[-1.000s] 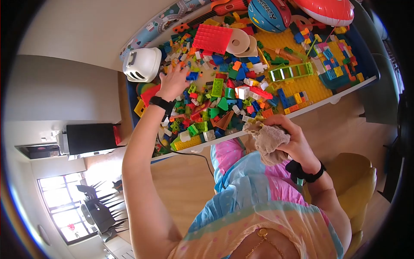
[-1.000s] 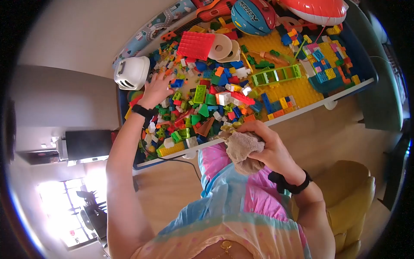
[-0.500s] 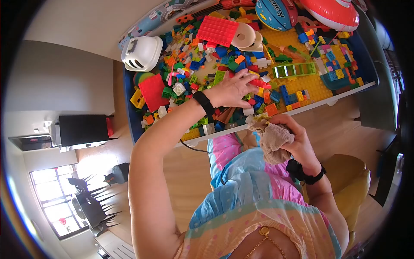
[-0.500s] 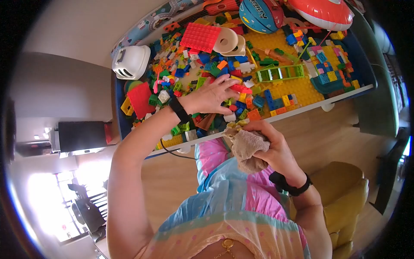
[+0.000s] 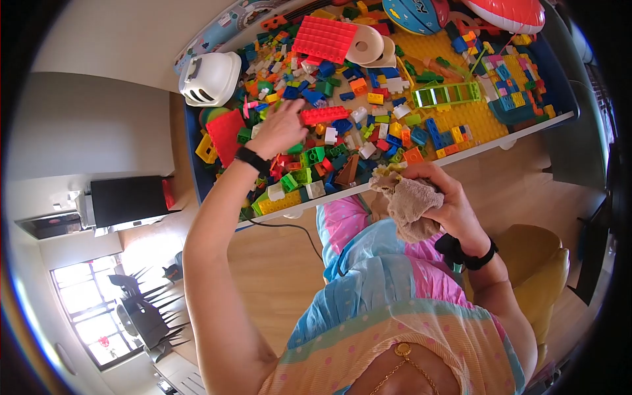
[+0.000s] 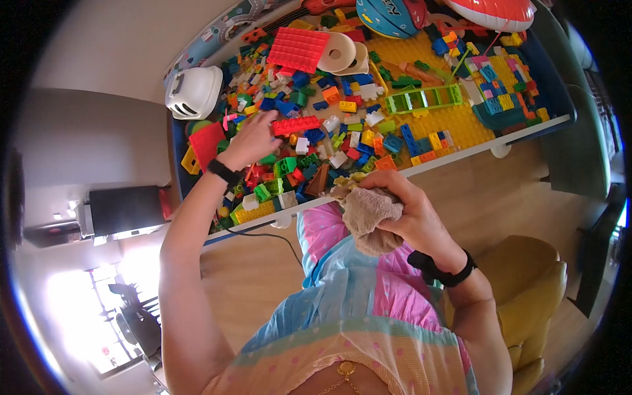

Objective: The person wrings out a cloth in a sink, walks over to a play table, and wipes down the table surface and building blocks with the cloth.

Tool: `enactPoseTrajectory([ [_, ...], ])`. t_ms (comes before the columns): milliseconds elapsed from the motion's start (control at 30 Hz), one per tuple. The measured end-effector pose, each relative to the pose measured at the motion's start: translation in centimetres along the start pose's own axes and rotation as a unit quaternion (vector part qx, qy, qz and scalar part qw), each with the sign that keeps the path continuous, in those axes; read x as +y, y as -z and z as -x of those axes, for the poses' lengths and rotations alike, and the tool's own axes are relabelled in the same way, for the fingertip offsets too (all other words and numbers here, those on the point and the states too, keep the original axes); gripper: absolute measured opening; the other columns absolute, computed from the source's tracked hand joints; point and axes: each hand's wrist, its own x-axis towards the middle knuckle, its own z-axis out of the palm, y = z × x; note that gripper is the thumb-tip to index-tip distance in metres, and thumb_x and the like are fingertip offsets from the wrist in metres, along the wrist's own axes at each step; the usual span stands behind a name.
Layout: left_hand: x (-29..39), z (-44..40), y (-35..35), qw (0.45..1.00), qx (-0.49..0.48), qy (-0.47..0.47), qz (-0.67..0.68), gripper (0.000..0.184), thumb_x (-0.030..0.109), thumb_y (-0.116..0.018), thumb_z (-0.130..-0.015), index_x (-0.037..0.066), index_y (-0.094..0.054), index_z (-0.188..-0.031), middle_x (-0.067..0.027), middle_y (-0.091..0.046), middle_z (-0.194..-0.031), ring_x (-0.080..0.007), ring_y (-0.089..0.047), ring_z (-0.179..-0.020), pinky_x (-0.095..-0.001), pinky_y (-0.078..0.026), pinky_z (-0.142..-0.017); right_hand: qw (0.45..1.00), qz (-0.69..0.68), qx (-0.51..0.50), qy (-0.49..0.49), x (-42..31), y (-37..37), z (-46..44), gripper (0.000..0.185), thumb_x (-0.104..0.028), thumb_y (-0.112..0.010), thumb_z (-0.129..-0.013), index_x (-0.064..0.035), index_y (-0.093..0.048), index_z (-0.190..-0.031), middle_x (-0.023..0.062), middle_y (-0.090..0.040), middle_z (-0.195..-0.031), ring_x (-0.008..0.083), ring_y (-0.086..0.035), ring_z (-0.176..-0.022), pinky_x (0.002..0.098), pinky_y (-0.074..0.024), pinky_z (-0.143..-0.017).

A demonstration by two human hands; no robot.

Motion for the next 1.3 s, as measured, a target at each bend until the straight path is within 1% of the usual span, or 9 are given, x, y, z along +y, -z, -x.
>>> enactPoseTrajectory([
  [133,-2.4,1.1,2.9,0.997,-0.027,0.067,0.021,0.036,0.029,-0.06,-0.08,0.01,-0.058,-0.111,-0.0109,-0.051,-0.12,-0.0301,-0.057,-0.101,-0.0399,-0.049,-0.083,1.0,-0.003,0.003,-0.003,0.1,0.6,0.0,0.044,0.004,-0.066,-0.064,-0.0036,-0.055,-0.107,0.0054,-0.056,-0.106,0.0171,-0.054,-0.102,0.0287,-0.0407,-0.09],
  [267,-2.7,-1.8,7.6,0.994,-0.051,0.095,-0.023,0.042,0.037,-0.059,-0.083,0.008,-0.057,-0.113,-0.0136,-0.059,-0.11,-0.0306,-0.059,-0.098,-0.0422,-0.05,-0.076,1.0,0.001,0.005,0.012,1.0,1.2,-0.3,0.046,0.005,-0.066,-0.064,-0.0038,-0.055,-0.107,0.0053,-0.056,-0.106,0.017,-0.054,-0.103,0.029,-0.0408,-0.09],
  [400,-0.8,-9.2,10.0,0.988,0.153,0.017,0.009,0.044,0.041,-0.055,-0.085,0.008,-0.056,-0.115,-0.0125,-0.061,-0.109,-0.0308,-0.059,-0.097,-0.0389,-0.048,-0.08,1.0,-0.006,0.003,-0.001,0.6,1.2,-0.6,0.047,0.006,-0.066,-0.063,-0.0033,-0.055,-0.107,0.0066,-0.055,-0.106,0.0188,-0.054,-0.103,0.0298,-0.0408,-0.09],
  [567,1.8,-18.4,9.5,0.985,0.168,0.02,-0.019,0.066,0.058,-0.052,-0.081,0.013,-0.049,-0.128,-0.0093,-0.052,-0.127,-0.0306,-0.052,-0.112,-0.0502,-0.039,-0.095,0.999,0.033,0.007,0.013,-0.2,1.7,-0.9,0.047,0.004,-0.068,-0.063,-0.0028,-0.055,-0.107,0.0083,-0.055,-0.106,0.0211,-0.055,-0.103,0.0301,-0.041,-0.09],
  [667,2.9,-21.7,8.9,0.994,0.097,0.041,-0.025,0.076,0.066,-0.053,-0.075,0.013,-0.048,-0.129,-0.0072,-0.05,-0.13,-0.0294,-0.048,-0.118,-0.0543,-0.034,-0.097,0.999,0.037,0.026,-0.006,0.1,2.2,-0.9,0.046,0.002,-0.069,-0.064,-0.003,-0.055,-0.107,0.0083,-0.056,-0.106,0.0213,-0.055,-0.102,0.0303,-0.0412,-0.09],
  [833,1.1,-24.7,7.0,0.992,-0.119,-0.018,0.035,0.08,0.06,-0.06,-0.068,0.014,-0.043,-0.133,-0.0195,-0.054,-0.122,-0.0346,-0.052,-0.113,-0.0471,-0.041,-0.094,0.997,0.044,0.053,-0.022,0.4,2.8,-1.2,0.045,0.003,-0.068,-0.063,-0.0028,-0.055,-0.106,0.0078,-0.056,-0.106,0.0212,-0.055,-0.102,0.0306,-0.0414,-0.09],
  [933,0.3,-22.7,6.8,0.992,-0.119,-0.013,-0.028,0.086,0.059,-0.065,-0.064,0.015,-0.041,-0.134,-0.0197,-0.055,-0.121,-0.0339,-0.055,-0.109,-0.0462,-0.044,-0.09,0.998,0.021,0.052,-0.036,0.4,2.6,-1.6,0.045,0.004,-0.067,-0.063,-0.0026,-0.055,-0.105,0.0081,-0.056,-0.105,0.0214,-0.055,-0.102,0.031,-0.0416,-0.09],
  [1100,-1.4,-17.9,7.5,0.992,-0.126,-0.025,0.013,0.079,0.045,-0.069,-0.061,0.016,-0.043,-0.129,-0.0161,-0.058,-0.114,-0.0332,-0.058,-0.102,-0.0445,-0.045,-0.088,0.999,0.023,0.029,-0.004,0.3,2.2,-2.3,0.044,0.004,-0.068,-0.063,-0.0022,-0.055,-0.104,0.0092,-0.056,-0.104,0.0229,-0.055,-0.101,0.0318,-0.0416,-0.09],
  [1300,-5.7,-10.6,4.9,0.99,-0.125,-0.011,0.071,0.073,0.034,-0.069,-0.063,0.003,-0.045,-0.125,-0.0176,-0.055,-0.117,-0.0333,-0.055,-0.106,-0.0402,-0.045,-0.089,0.999,0.026,0.022,-0.004,0.4,2.1,-2.1,0.045,0.004,-0.069,-0.061,-0.0022,-0.056,-0.104,0.0098,-0.056,-0.104,0.0246,-0.055,-0.102,0.032,-0.0413,-0.09],
])
